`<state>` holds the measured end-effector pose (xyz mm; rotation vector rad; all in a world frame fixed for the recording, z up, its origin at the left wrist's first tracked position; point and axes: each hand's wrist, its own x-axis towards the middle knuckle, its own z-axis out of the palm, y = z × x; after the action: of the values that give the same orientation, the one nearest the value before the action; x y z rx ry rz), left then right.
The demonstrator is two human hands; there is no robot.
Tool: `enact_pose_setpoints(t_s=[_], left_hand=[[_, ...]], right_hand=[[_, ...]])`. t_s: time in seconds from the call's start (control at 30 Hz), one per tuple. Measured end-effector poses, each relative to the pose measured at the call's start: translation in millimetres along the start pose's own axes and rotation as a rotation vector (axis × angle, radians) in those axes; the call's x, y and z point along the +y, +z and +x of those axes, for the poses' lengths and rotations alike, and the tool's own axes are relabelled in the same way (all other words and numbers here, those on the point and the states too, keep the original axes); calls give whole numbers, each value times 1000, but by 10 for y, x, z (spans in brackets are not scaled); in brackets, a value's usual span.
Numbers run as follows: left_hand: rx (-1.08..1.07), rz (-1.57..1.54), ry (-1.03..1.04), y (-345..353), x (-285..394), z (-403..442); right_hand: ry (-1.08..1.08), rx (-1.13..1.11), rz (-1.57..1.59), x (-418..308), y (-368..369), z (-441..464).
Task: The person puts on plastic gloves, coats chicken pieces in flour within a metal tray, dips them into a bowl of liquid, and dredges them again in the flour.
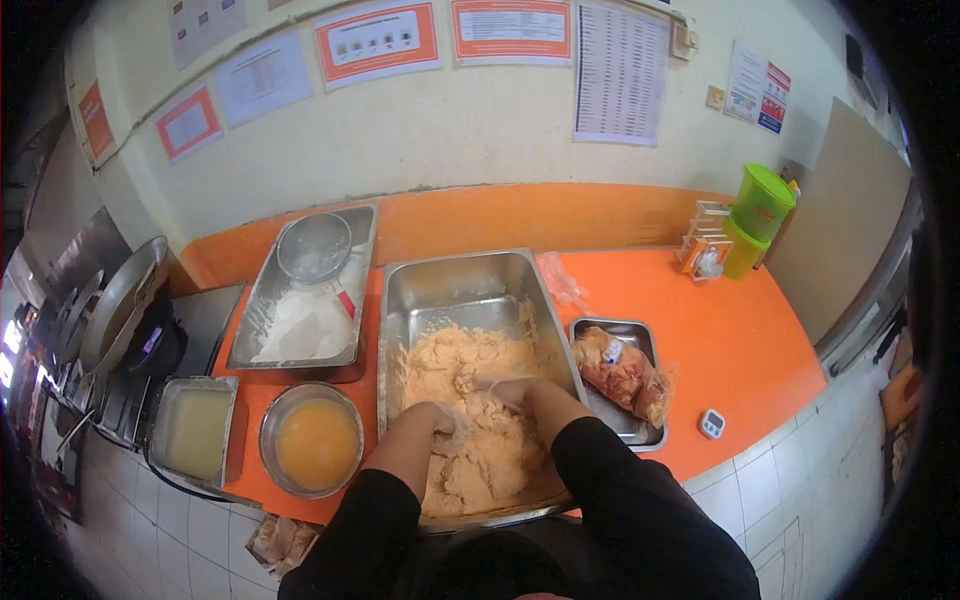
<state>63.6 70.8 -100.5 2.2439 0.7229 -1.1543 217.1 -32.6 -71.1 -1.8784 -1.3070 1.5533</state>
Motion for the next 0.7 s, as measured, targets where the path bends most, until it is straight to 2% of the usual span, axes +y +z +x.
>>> enact_pose_setpoints(t_s=[0.03,0.1,0.17,0.23,0.3,0.33,0.43,0.53,0.6,0.67,0.7], left_hand=[[-43,4,-1,1,4,26],[-84,13,1,-20,25,87],[-37,41,10,-19,30,95],[23,79,15,-40,29,107],[114,128,13,-82,-5,130],[181,160,7,-100,-46,136],[412,261,8,-164,-169,208],[572,340,39,-287,-301,265],[623,386,54,-422,-307,265],[649,432,75,-483,-308,197],[659,441,87,-465,-327,146]], right_hand=[[-110,-76,24,102,84,77],[-146,-150,304,237,247,234],[10,-150,807,285,356,354],[-83,-218,942,245,305,358],[-87,-183,927,157,211,290],[-43,-105,849,-140,81,28],[-51,355,837,-224,-29,-186],[-421,438,858,284,-36,120],[-344,574,497,81,-57,-91],[-161,694,87,190,-164,444],[-136,682,54,116,-152,498]])
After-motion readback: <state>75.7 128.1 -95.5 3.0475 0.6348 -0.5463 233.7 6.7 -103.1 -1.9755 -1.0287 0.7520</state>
